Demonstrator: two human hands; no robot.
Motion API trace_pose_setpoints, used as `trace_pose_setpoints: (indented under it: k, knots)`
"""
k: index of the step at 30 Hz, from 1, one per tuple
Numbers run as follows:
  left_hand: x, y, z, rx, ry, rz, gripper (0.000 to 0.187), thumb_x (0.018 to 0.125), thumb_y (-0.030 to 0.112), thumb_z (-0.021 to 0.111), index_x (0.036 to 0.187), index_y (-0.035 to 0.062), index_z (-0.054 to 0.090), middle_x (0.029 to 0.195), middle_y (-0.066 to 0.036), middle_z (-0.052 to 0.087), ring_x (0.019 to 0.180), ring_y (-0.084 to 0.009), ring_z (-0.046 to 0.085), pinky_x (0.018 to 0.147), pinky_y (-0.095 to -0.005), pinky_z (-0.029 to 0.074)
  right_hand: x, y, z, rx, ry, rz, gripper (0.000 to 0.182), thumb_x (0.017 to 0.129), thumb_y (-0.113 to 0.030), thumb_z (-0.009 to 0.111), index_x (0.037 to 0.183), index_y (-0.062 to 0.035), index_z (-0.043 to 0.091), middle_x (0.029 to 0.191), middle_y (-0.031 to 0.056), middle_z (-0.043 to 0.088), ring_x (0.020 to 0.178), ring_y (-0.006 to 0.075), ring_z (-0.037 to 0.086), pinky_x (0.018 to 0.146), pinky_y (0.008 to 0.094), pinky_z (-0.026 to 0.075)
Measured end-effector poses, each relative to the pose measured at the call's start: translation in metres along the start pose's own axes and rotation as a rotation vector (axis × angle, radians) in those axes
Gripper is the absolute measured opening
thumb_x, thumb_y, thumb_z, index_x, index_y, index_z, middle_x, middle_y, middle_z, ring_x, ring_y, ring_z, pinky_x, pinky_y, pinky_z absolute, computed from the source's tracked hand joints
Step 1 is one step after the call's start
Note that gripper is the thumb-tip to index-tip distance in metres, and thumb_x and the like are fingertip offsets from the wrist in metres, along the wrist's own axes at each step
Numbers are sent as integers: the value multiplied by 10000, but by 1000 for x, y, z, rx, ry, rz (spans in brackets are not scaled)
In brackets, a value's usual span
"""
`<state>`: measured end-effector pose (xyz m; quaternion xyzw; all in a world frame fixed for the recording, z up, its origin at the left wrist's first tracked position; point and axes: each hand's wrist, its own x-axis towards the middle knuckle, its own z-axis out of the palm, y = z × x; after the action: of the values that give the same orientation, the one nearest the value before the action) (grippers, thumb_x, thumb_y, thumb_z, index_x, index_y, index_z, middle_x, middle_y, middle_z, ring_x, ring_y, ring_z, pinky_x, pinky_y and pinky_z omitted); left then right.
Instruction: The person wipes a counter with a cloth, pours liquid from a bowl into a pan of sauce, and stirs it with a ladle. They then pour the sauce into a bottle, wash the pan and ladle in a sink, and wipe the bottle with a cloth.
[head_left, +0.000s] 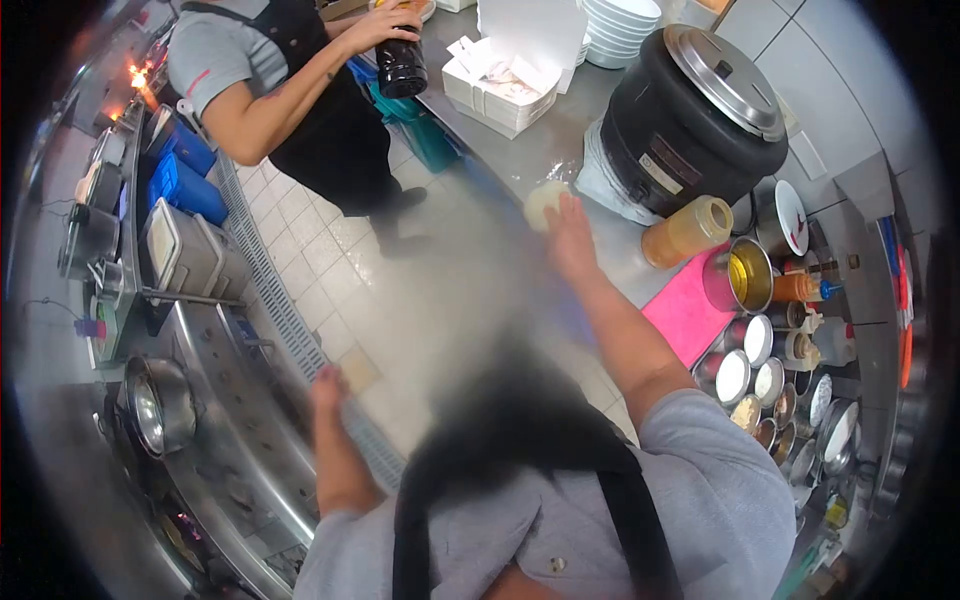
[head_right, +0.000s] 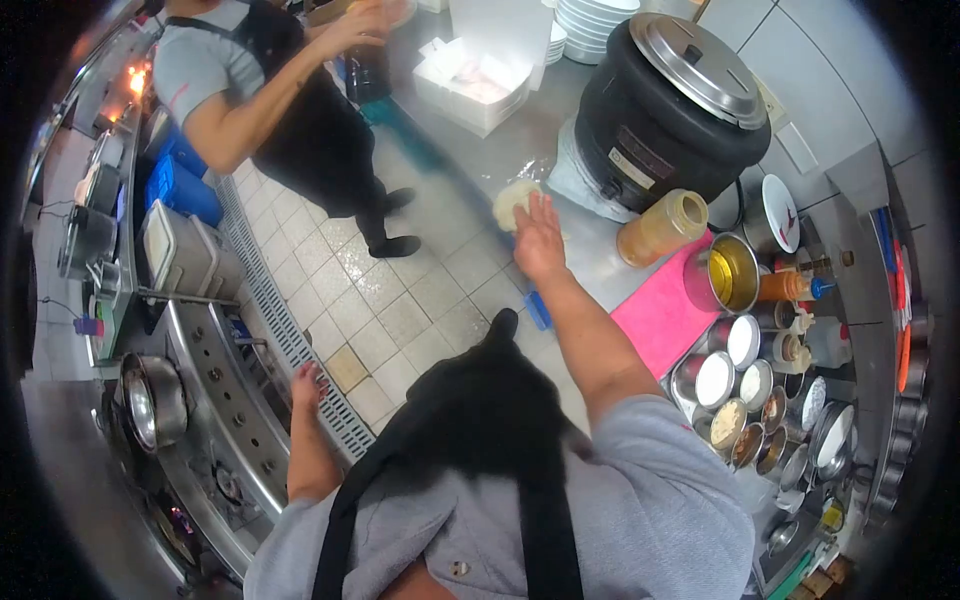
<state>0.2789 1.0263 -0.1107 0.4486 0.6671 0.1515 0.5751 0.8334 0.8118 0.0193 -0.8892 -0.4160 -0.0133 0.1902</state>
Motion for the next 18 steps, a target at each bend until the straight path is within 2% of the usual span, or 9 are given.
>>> trace_pose_setpoints:
  k: [3, 4, 6, 8, 9, 11, 13, 17, 18]
  knots:
    - [10, 33, 44, 78, -59, 49, 281, 915, 263, 588, 1153, 118, 549, 943, -20, 615, 718, -181, 629, 556, -310, 480, 43, -4, -19, 310, 15, -4, 378, 788, -23, 594, 1164, -42, 630, 1327, 250, 512, 1254, 418, 463, 1070, 437, 376]
    - [21, 25, 55, 195, -156, 71, 296, 914, 260, 591, 1172, 121, 550, 952, -19, 619, 733, -183, 636, 568, -308, 485, 62, -2, -26, 317, 16, 4, 378, 788, -23, 594, 1164, -42, 630, 1327, 250, 512, 1254, 418, 463, 1070, 437, 376]
    - [23, 22, 76, 315, -252, 89, 312, 913, 257, 594, 1191, 123, 550, 960, -18, 623, 749, -184, 642, 580, -306, 489, 108, 6, -34, 167, 122, -3, 373, 787, -16, 586, 1157, -23, 626, 1341, 243, 497, 1282, 416, 426, 1062, 432, 381]
    - [9, 12, 91, 84, -363, -49, 322, 918, 243, 583, 1215, 122, 552, 977, -24, 631, 761, -192, 646, 585, -314, 493, 143, 2, -59, -4, 9, 23, 367, 839, -96, 581, 1195, -13, 600, 1412, 261, 412, 1351, 420, 331, 1091, 433, 339]
    - [4, 4, 86, 96, -362, -63, 322, 918, 243, 583, 1215, 122, 552, 977, -24, 631, 761, -192, 646, 585, -314, 493, 158, 5, -51, 1, -4, 33, 367, 839, -96, 581, 1195, -13, 600, 1412, 261, 412, 1351, 420, 331, 1091, 433, 339]
    - [1, -16, 73, 103, -363, -271, 315, 921, 255, 584, 1185, 83, 588, 1022, -51, 647, 807, -209, 655, 668, -331, 521, 187, 10, -38, -161, -208, 188, 463, 899, -235, 560, 1311, -29, 512, 1487, 280, 279, 1399, 438, 224, 1131, 458, 258]
    - [-24, -11, 57, 593, -479, 90, 308, 911, 253, 598, 1142, 51, 622, 1072, -84, 660, 878, -240, 671, 780, -335, 531, 190, 20, -14, -153, -208, 206, 518, 910, -288, 547, 1360, -45, 458, 1501, 285, 238, 1406, 446, 199, 1140, 474, 226]
    - [28, -38, 11, 853, -510, 53, 317, 884, 239, 608, 1122, 30, 634, 1085, -107, 671, 965, -263, 669, 864, -326, 511, 187, 23, 9, -191, -148, 252, 593, 932, -358, 548, 1440, -104, 376, 1526, 288, 179, 1408, 468, 175, 1157, 463, 206]
    - [39, -34, 2, 926, -539, 155, 305, 891, 242, 600, 1113, 37, 636, 1057, -102, 672, 938, -262, 668, 834, -336, 513, 182, 21, 10, -199, -155, 272, 593, 932, -358, 548, 1440, -104, 376, 1526, 288, 179, 1408, 468, 175, 1157, 463, 206]
